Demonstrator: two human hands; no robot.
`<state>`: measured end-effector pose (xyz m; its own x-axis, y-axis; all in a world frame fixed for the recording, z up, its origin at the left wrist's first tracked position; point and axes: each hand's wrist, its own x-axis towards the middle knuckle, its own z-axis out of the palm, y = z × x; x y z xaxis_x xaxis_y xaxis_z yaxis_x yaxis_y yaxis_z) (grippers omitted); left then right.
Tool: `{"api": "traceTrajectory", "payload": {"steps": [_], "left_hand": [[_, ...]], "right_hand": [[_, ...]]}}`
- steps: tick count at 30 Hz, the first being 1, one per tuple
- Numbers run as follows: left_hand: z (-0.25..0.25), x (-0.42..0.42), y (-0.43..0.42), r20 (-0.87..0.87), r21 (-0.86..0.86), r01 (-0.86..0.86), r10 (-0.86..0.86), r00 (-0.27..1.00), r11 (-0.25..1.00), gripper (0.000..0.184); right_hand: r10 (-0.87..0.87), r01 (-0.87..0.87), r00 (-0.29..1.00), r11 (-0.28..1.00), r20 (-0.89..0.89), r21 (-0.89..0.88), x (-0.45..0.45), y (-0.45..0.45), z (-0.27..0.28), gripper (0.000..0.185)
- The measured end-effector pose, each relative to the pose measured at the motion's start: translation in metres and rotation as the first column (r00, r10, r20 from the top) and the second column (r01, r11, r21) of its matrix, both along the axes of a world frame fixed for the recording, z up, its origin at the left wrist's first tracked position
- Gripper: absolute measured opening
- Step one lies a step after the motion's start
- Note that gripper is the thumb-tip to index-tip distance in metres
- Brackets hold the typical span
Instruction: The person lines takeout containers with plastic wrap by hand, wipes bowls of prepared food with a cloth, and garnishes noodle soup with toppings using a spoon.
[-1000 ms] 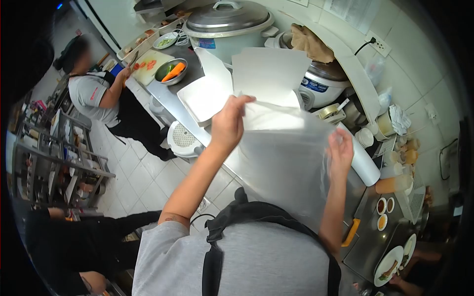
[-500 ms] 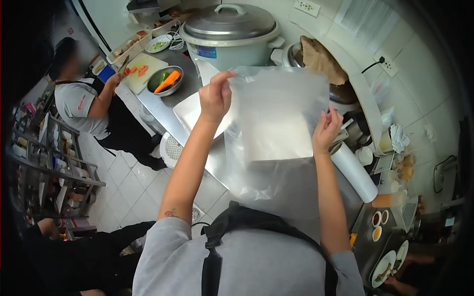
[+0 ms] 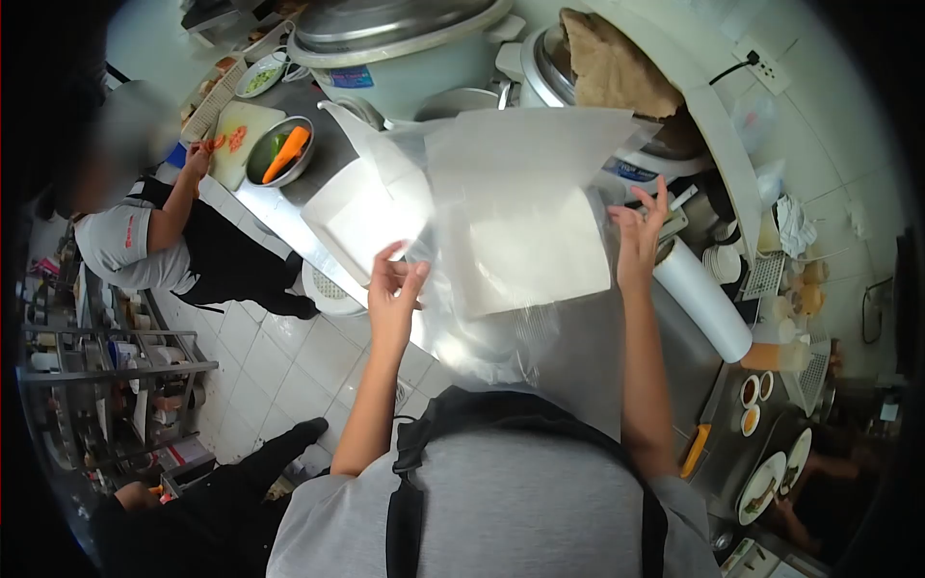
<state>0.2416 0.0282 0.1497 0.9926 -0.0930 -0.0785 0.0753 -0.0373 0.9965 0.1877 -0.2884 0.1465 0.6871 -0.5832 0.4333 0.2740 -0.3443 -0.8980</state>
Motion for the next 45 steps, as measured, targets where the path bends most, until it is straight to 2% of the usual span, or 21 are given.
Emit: {"api": "traceTrajectory", "payload": {"steps": [2, 3, 4, 5, 7, 9, 10, 14, 17, 20, 23, 24, 25, 26, 29, 32, 35, 41, 45], "left_hand": [[-0.002, -0.004, 0.004, -0.179, -0.039, 0.112, -0.117, 0.977, 0.993, 0.031], [0.0, -0.002, 0.003, -0.206, -0.075, 0.076, -0.09, 0.974, 0.994, 0.026], [0.001, 0.003, 0.001, -0.232, -0.109, 0.042, -0.067, 0.971, 0.993, 0.022], [0.002, 0.007, -0.001, -0.259, -0.143, 0.011, -0.048, 0.965, 0.99, 0.019], [-0.001, 0.017, -0.002, -0.19, -0.149, 0.066, -0.094, 0.977, 0.987, 0.019], [-0.003, 0.021, -0.003, -0.173, -0.11, 0.064, -0.082, 0.981, 0.992, 0.019], [-0.011, 0.021, -0.01, -0.083, -0.057, 0.031, -0.036, 0.996, 0.998, 0.021], [-0.023, 0.013, -0.015, -0.069, -0.006, -0.005, 0.004, 0.998, 1.0, 0.023], [-0.031, 0.014, -0.002, -0.009, 0.02, 0.005, -0.005, 1.0, 1.0, 0.025], [0.004, 0.006, -0.001, 0.27, 0.196, -0.206, 0.149, 0.951, 0.959, 0.032], [0.041, -0.007, -0.001, 0.602, 0.339, -0.254, -0.002, 0.799, 0.906, 0.043], [0.044, -0.009, -0.003, 0.672, 0.389, -0.149, -0.17, 0.721, 0.909, 0.048], [0.056, -0.015, -0.01, 0.645, 0.555, -0.089, -0.36, 0.674, 0.827, 0.049], [0.064, -0.018, -0.018, 0.58, 0.647, 0.037, -0.522, 0.625, 0.762, 0.055], [0.055, -0.008, -0.046, 0.486, 0.836, 0.019, -0.757, 0.437, 0.548, 0.065], [0.037, 0.002, -0.059, 0.364, 0.913, 0.034, -0.851, 0.378, 0.406, 0.078], [0.026, 0.007, -0.061, 0.33, 0.93, 0.045, -0.881, 0.339, 0.365, 0.086], [0.021, 0.019, -0.064, 0.2, 0.957, 0.138, -0.927, 0.318, 0.254, 0.096], [0.019, 0.023, -0.065, 0.15, 0.97, 0.137, -0.937, 0.316, 0.201, 0.1]], "right_hand": [[0.072, -0.064, 0.99, 0.995, -0.121, 0.072, -0.017, -0.002, -0.013, 0.066], [0.109, -0.092, 0.98, 0.99, -0.169, 0.106, -0.022, 0.0, -0.012, 0.066], [0.046, -0.04, 0.956, 0.999, -0.291, 0.027, -0.029, 0.006, -0.009, 0.058], [0.036, -0.04, 0.95, 0.999, -0.311, -0.007, -0.032, 0.008, -0.009, 0.056], [0.012, -0.042, 0.939, 0.996, -0.345, -0.08, -0.031, 0.007, -0.007, 0.052], [-0.037, -0.003, 0.961, 0.989, -0.276, -0.145, -0.024, 0.006, -0.006, 0.041], [-0.061, 0.012, 0.96, 0.984, -0.273, -0.178, -0.021, 0.004, -0.008, 0.037], [-0.118, 0.028, 0.952, 0.952, -0.282, -0.304, -0.015, -0.003, -0.013, 0.025], [-0.132, 0.007, 0.928, 0.941, -0.349, -0.337, -0.013, -0.004, -0.005, 0.024], [-0.277, 0.112, 0.936, 0.821, -0.219, -0.559, -0.018, -0.007, 0.008, 0.024], [-0.423, 0.217, 0.903, 0.601, -0.075, -0.769, -0.036, 0.012, 0.052, 0.024], [-0.352, 0.145, 0.931, 0.6, -0.096, -0.787, -0.038, 0.019, 0.068, 0.024], [-0.28, 0.074, 0.953, 0.593, -0.119, -0.801, -0.039, 0.028, 0.084, 0.024], [-0.21, 0.01, 0.968, 0.58, -0.137, -0.814, -0.039, 0.036, 0.092, 0.024], [-0.04, -0.283, 0.944, 0.412, -0.327, -0.866, -0.033, 0.053, 0.094, 0.027], [0.013, -0.388, 0.906, 0.427, -0.423, -0.817, -0.033, 0.045, 0.063, 0.029], [-0.047, -0.425, 0.872, 0.42, -0.487, -0.802, -0.043, 0.035, 0.043, 0.032], [-0.025, -0.538, 0.789, 0.454, -0.614, -0.71, -0.048, 0.044, 0.071, 0.042], [0.123, -0.677, 0.721, 0.336, -0.682, -0.655, -0.017, 0.049, 0.07, 0.051]]}}
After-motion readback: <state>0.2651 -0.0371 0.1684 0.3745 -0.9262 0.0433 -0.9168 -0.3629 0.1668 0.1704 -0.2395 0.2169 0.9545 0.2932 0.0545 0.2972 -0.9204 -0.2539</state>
